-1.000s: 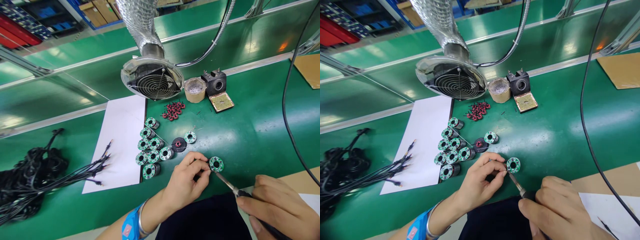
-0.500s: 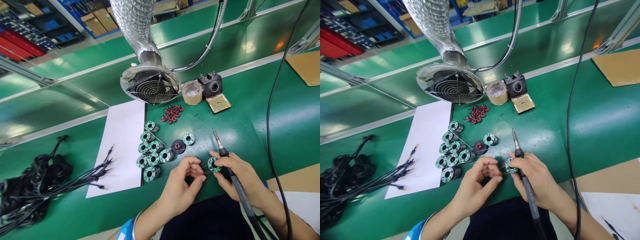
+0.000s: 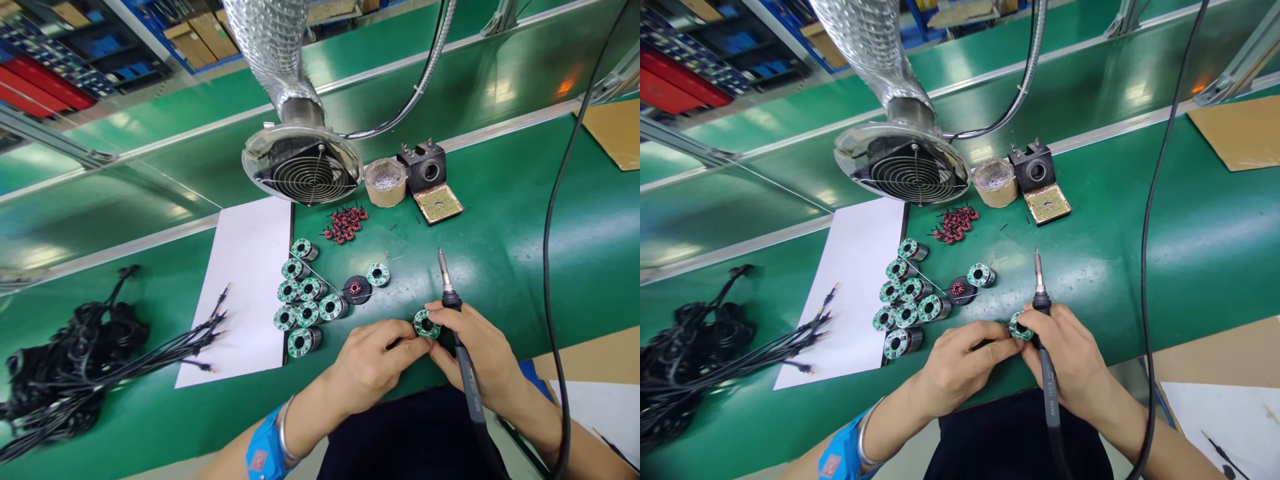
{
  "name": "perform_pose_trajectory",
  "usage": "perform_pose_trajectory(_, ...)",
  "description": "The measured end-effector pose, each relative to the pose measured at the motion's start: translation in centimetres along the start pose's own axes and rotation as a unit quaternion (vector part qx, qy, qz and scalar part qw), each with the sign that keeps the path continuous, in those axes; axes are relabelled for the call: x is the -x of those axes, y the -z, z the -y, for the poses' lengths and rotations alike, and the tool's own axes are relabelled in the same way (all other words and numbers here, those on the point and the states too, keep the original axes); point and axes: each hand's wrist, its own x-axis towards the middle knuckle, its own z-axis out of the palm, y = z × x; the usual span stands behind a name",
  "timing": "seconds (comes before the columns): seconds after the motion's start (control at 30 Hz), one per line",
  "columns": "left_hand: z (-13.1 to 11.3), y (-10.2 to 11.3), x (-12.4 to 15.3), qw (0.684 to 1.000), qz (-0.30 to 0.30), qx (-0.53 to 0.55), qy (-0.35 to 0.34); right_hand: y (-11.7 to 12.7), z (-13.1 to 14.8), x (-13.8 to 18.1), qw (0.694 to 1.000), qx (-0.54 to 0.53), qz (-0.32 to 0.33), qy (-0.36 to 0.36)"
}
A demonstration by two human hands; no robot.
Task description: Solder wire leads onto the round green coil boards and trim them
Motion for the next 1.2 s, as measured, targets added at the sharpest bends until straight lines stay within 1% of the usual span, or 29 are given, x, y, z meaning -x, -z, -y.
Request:
perform_pose_trajectory(0.07, -0.1, -0.2, 0.1, 1.000, -0.015, -0.005, 0.025, 0.3, 0.5, -0.3, 1.000, -0.012, 0.004, -0.020)
perform_pose_trajectory(0.13, -0.3, -0.5, 0.2, 0.998, -0.038, -0.005, 0.049, 0.6, 1.0, -0.7, 0.997, -0.057, 0.017, -0.039)
perform_pose_trajectory(0.2, -0.4, -0.7, 0.3, 0.996, -0.053, 0.008, 0.072, 0.6, 1.4, -1.1, 0.995, -0.087, 0.009, -0.051)
perform_pose_trajectory(0.3, -0.5, -0.9, 0.5, 0.988, -0.058, 0.085, 0.113, -0.1, 1.7, -1.4, 0.995, -0.080, -0.020, -0.051)
perform_pose_trajectory(0.37, -0.5, -1.0, 0.6, 0.977, -0.055, 0.146, 0.144, -0.4, 1.6, -1.4, 0.996, -0.075, -0.022, -0.041)
perform_pose_trajectory(0.43, -0.5, -1.0, 0.7, 0.970, -0.054, 0.171, 0.164, 0.0, 1.6, -1.3, 0.997, -0.072, -0.027, -0.033)
perform_pose_trajectory(0.5, -0.6, -0.9, 0.7, 0.972, -0.059, 0.154, 0.169, 1.3, 1.8, -1.1, 0.997, -0.059, -0.034, -0.027)
perform_pose_trajectory(0.57, -0.7, -0.9, 0.7, 0.976, -0.064, 0.128, 0.165, 3.1, 2.1, -0.7, 0.998, -0.052, -0.028, -0.013)
perform_pose_trajectory(0.67, -0.8, -1.0, 0.6, 0.979, -0.071, 0.106, 0.160, 5.6, 2.9, 0.0, 0.999, -0.043, 0.007, 0.013)
perform_pose_trajectory(0.73, -0.8, -1.1, 0.6, 0.979, -0.075, 0.102, 0.159, 6.5, 3.3, 0.3, 0.999, -0.034, 0.026, 0.019)
perform_pose_trajectory(0.8, -0.8, -1.1, 0.6, 0.980, -0.079, 0.096, 0.158, 6.6, 3.6, 0.5, 0.999, -0.035, 0.034, 0.017)
perform_pose_trajectory(0.9, -0.8, -1.1, 0.6, 0.980, -0.080, 0.089, 0.156, 6.2, 3.8, 0.4, 0.999, -0.036, 0.026, 0.019)
perform_pose_trajectory(1.0, -0.8, -1.1, 0.6, 0.981, -0.078, 0.083, 0.159, 5.9, 3.8, 0.5, 0.998, -0.040, 0.034, 0.020)
perform_pose_trajectory(1.07, -0.9, -1.1, 0.6, 0.981, -0.079, 0.075, 0.161, 5.9, 3.8, 0.6, 0.999, -0.038, 0.037, 0.009)
perform_pose_trajectory(1.13, -0.9, -1.1, 0.6, 0.982, -0.078, 0.065, 0.160, 6.0, 3.7, 0.7, 0.999, -0.039, 0.027, 0.020)
perform_pose_trajectory(1.2, -0.9, -1.1, 0.6, 0.983, -0.076, 0.057, 0.159, 6.0, 3.6, 0.8, 0.998, -0.040, 0.030, 0.030)
